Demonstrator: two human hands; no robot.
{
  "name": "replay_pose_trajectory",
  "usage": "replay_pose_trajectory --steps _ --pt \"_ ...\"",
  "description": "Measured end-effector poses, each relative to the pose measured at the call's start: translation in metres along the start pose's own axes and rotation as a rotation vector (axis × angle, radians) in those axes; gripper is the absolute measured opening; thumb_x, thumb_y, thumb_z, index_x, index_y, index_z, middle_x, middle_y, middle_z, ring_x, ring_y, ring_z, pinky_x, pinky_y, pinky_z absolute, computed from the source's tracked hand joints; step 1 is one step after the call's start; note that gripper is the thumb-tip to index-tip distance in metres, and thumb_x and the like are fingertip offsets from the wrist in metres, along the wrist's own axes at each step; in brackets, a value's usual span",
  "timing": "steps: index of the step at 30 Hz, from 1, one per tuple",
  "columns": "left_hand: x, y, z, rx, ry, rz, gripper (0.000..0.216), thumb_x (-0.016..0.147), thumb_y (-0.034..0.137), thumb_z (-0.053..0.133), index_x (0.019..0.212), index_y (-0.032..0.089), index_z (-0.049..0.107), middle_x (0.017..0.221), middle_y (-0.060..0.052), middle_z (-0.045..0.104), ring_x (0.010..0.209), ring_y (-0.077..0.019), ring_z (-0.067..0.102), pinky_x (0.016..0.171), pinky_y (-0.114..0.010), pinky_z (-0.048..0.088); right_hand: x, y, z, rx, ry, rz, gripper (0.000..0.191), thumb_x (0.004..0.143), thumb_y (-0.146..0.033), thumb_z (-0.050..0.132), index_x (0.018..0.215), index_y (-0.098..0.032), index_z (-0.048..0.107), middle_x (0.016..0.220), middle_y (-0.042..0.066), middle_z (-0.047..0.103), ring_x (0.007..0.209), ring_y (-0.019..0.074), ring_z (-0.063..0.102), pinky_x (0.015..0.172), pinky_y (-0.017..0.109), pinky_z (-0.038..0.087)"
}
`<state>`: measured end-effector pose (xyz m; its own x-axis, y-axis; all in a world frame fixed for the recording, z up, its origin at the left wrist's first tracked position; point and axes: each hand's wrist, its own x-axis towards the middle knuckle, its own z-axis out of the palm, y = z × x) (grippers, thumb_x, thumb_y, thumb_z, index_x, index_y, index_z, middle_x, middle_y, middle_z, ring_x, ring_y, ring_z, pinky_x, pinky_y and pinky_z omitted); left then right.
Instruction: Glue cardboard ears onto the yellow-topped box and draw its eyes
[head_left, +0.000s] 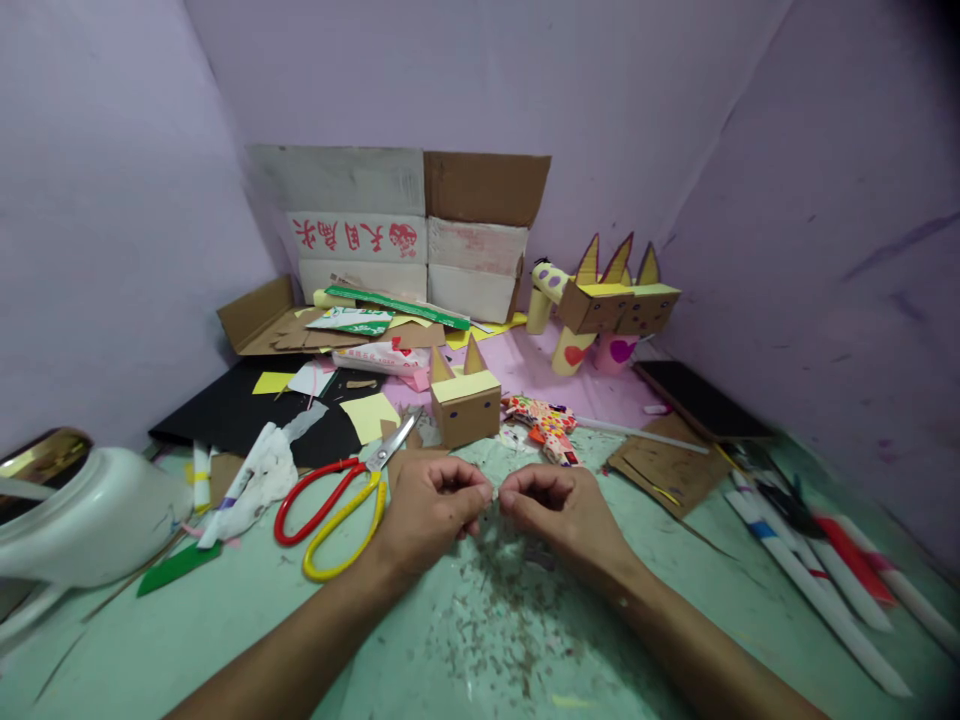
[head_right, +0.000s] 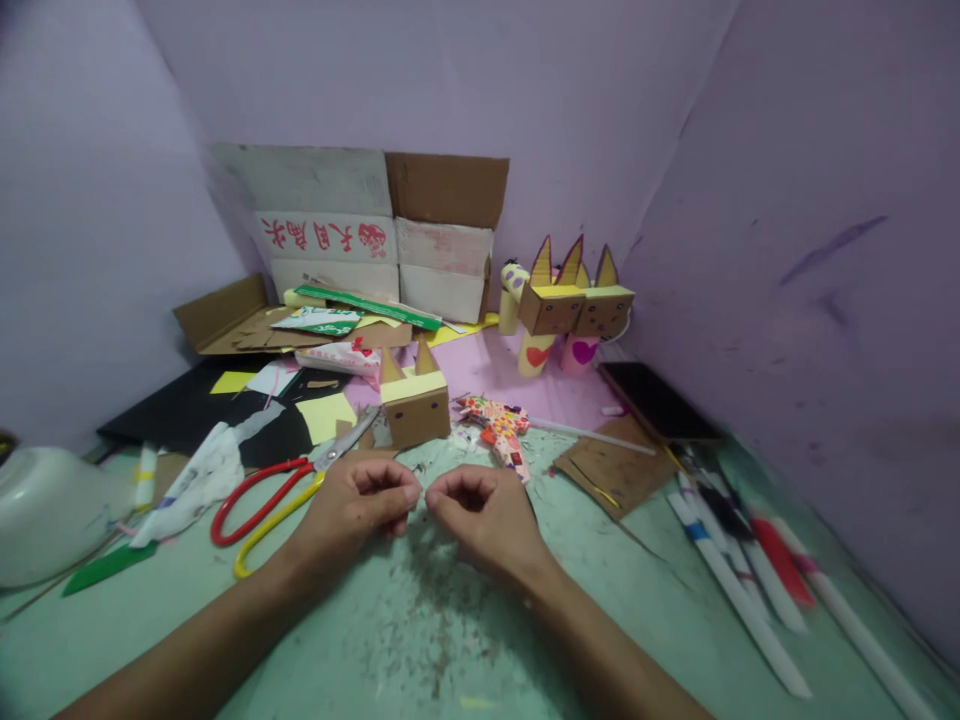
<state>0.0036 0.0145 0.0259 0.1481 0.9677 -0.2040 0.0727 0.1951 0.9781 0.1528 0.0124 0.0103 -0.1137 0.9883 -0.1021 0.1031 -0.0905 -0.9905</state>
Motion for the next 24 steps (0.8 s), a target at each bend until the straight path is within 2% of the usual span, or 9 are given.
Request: replay_pose_trajectory --steps 24 --pt "0.0008 -0.0037 0.0011 0.016 -0.003 -0.006 0.013 0.055 0.028 0.062 0.055 0.015 0.059 0.040 0.004 0.051 0.037 -0.0072 0.043 0.040 -0.020 0.032 0.0024 0.0039 0.0024 -0.048 0.016 -0.023 0.013 0.059 -0.028 0.061 0.053 -0.016 0.063 0.046 -0.002 0.055 0.043 0.0081 0.045 0.042 0.020 0.035"
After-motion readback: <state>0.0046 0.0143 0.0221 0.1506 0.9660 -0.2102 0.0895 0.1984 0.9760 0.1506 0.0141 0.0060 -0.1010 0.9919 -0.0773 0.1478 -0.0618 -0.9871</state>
